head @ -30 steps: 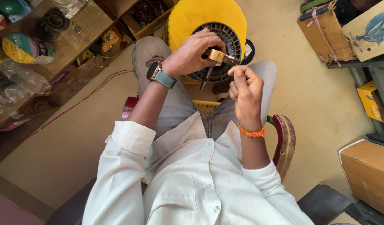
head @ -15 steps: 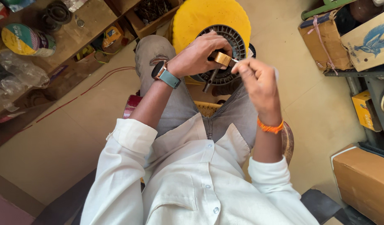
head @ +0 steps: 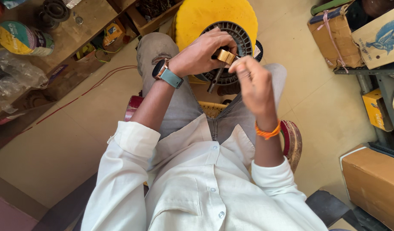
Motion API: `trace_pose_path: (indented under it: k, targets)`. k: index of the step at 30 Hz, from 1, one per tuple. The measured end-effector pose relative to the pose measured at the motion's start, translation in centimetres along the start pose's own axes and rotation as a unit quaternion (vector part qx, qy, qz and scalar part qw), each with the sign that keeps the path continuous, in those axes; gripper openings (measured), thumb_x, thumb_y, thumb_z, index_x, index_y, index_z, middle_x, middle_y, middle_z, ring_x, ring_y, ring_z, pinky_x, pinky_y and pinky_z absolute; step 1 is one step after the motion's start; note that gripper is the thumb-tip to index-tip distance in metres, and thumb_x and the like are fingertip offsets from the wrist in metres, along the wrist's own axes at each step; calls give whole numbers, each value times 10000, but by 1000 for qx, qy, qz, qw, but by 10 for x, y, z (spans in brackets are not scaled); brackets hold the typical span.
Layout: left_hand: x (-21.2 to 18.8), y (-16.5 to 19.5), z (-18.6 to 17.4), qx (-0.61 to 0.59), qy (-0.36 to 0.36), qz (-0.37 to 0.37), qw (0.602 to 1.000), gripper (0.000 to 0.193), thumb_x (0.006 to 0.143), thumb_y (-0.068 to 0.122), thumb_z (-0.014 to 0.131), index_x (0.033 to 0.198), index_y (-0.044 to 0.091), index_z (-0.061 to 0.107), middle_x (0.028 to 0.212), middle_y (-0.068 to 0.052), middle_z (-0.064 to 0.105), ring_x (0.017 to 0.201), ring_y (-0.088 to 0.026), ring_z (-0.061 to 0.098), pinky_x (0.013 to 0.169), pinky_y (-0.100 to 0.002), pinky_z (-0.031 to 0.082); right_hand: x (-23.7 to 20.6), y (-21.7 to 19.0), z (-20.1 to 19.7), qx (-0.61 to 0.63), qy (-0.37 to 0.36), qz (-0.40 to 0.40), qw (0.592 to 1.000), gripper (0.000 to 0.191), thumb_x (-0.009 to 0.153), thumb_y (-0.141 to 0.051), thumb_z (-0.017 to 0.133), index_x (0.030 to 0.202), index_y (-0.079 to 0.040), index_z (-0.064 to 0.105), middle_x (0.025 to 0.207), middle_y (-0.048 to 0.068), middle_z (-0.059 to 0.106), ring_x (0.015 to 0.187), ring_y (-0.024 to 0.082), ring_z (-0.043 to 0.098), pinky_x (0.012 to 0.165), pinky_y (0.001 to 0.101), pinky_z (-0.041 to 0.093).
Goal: The person sits in a workshop with a motor armature clamped in a yellow holder at their lap. They use a small hand tool to work on the copper commutator, rotating the armature to reach different sections and steadying it with the other hand.
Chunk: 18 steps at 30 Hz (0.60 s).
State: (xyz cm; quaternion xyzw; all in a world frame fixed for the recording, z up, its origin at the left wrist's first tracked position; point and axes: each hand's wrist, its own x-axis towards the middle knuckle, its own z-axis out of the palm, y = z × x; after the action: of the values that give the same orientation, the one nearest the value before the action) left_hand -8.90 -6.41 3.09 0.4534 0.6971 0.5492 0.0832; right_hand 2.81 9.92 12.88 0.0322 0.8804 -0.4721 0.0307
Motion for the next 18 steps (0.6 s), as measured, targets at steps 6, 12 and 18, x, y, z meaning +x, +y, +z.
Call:
trace_pose_path:
  k: [6, 12, 18]
  targets:
    - [1, -1, 0, -8, -5, 3, 1000, 374, 815, 131, 886, 1085, 65, 636, 1067, -65, 652, 1054, -307, 584, 925, -429, 479, 15, 3, -20, 138, -66, 50, 987, 283, 1122, -216, 514, 992, 0, 644, 733, -66, 504, 667, 87, 416, 611, 273, 350]
    - [0, -3, 1, -14, -7, -4, 1000, 335, 824, 124, 873, 1074, 86, 654, 1067, -57, 660, 1064, -302, 589, 933, -414, 484, -15, -2, 16, -101, -6, 2, 995, 209, 1087, -158, 572, 996, 0, 673, 726, 90, 560, 622, 128, 523, 592, 308, 441]
    - [-1, -3, 0, -2, 11, 28, 1000, 370, 812, 98, 860, 1101, 76, 631, 1096, -75, 642, 1083, -318, 579, 953, -421, 481, -17, 2, 18, -43, 4, 1, 999, 189, 1086, -149, 573, 1019, -6, 676, 814, 76, 658, 687, 109, 558, 641, 301, 456]
